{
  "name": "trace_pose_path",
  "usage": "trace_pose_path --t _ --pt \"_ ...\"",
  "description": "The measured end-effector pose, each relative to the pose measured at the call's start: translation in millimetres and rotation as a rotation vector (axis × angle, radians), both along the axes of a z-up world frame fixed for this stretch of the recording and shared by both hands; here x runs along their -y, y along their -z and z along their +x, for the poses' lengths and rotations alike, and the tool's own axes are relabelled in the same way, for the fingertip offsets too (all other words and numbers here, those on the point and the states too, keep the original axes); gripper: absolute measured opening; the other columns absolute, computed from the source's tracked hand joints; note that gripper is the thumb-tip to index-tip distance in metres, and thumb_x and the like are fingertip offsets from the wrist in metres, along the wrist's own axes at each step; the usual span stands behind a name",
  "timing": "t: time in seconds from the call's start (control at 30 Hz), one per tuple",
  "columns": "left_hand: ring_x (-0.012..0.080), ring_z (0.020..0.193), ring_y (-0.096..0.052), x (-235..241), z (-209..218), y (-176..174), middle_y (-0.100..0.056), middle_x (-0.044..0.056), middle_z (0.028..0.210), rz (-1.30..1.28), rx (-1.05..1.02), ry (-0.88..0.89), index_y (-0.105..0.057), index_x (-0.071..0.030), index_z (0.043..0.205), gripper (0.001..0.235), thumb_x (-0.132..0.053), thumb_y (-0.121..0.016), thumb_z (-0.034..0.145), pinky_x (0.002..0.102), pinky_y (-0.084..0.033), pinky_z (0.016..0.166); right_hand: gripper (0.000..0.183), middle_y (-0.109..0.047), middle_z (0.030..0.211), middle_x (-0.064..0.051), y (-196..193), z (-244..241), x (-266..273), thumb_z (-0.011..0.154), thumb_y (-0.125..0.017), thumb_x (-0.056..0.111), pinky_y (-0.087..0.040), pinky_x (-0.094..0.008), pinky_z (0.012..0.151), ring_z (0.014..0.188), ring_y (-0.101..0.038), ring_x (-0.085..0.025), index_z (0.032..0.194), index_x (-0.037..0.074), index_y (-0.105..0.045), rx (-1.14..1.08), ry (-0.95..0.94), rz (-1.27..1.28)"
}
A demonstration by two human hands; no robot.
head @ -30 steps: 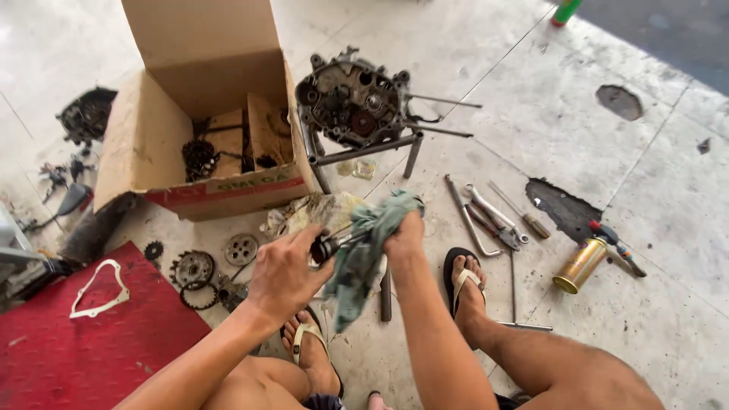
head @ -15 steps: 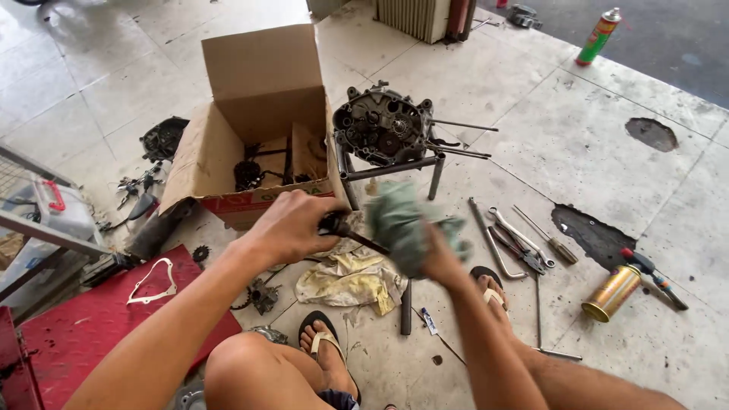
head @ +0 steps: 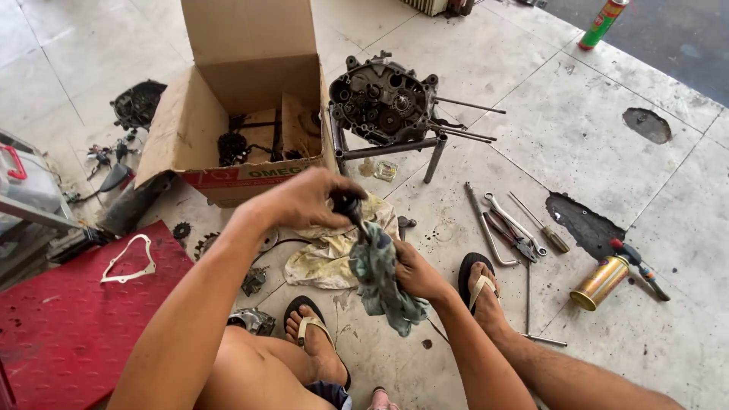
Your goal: Repairing a motorcycle engine by cleaning components with a rag, searching for parts in a box, and using a wrench on the engine casing.
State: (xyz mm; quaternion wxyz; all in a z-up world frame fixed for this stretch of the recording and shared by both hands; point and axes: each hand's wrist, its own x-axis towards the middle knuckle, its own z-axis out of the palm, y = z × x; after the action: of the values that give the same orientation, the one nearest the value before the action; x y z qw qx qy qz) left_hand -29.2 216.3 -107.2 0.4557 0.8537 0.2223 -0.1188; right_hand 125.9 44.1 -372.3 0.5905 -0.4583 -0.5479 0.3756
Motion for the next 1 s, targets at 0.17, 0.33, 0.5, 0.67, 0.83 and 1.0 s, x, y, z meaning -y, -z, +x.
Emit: trace_pose_path --t 0.17,0.33,0.5,0.67,0.83,1.0 --pt "0.0452 0.119 -0.066 -26 -6 41 -0.069 0.026 0.126 -0.141 0.366 -0.297 -0.052 0.000 0.147 0.078 0.003 -0.083 0.076 0.054 -0.049 0.110 0.040 -0.069 0.124 -0.028 58 -2 -2 0.099 -0.049 0.007 -0.051 -0.061 0.095 0.118 -0.059 -0.050 0.135 0.003 -0.065 0.069 0.199 0.044" --pt "0.0364 0.125 -0.061 6 3 118 -0.065 0.024 0.131 -0.438 0.681 -0.536 -0.041 -0.001 0.152 0.093 -0.018 -0.092 0.075 0.049 -0.051 0.108 0.037 -0.074 0.116 -0.025 102 -11 -6 0.105 -0.046 0.016 -0.054 -0.054 0.091 0.114 -0.063 -0.042 0.129 -0.003 -0.068 -0.138 0.267 0.080" --pt "0.0131 0.094 -0.073 30 22 134 -0.080 0.008 0.099 -0.578 0.851 -0.718 -0.078 -0.007 0.111 0.037 -0.010 -0.092 0.077 0.031 -0.062 0.086 0.033 -0.077 0.101 -0.016 90 -25 -6 0.105 -0.052 0.020 -0.059 -0.043 0.078 0.097 -0.067 -0.020 0.115 -0.003 -0.073 -0.251 0.239 0.066" --pt "0.0151 0.090 -0.074 40 27 142 -0.080 0.013 0.097 -0.627 0.928 -0.779 -0.079 -0.005 0.108 0.038 -0.001 -0.093 0.072 0.033 -0.064 0.085 0.022 -0.076 0.095 -0.019 121 -15 12 0.103 -0.057 0.013 -0.058 -0.029 0.073 0.088 -0.075 -0.021 0.113 -0.006 -0.065 -0.714 0.064 0.007" --pt "0.0167 0.095 -0.073 45 26 136 -0.080 0.013 0.098 -0.557 0.957 -0.662 -0.078 -0.004 0.110 0.039 0.000 -0.091 0.074 0.037 -0.063 0.085 0.023 -0.076 0.093 -0.017 35 -19 11 0.103 -0.056 0.016 -0.058 -0.032 0.073 0.087 -0.075 -0.024 0.113 -0.001 -0.068 -0.496 0.191 0.030" --pt "0.0204 0.100 -0.076 46 19 122 -0.081 0.011 0.100 -0.347 0.984 -0.415 -0.079 -0.009 0.111 0.028 -0.003 -0.084 0.084 0.036 -0.063 0.082 0.024 -0.076 0.090 -0.015 -74 -17 -3 0.104 -0.054 0.020 -0.059 -0.036 0.074 0.085 -0.074 -0.028 0.112 0.005 -0.071 -0.216 0.349 0.056"
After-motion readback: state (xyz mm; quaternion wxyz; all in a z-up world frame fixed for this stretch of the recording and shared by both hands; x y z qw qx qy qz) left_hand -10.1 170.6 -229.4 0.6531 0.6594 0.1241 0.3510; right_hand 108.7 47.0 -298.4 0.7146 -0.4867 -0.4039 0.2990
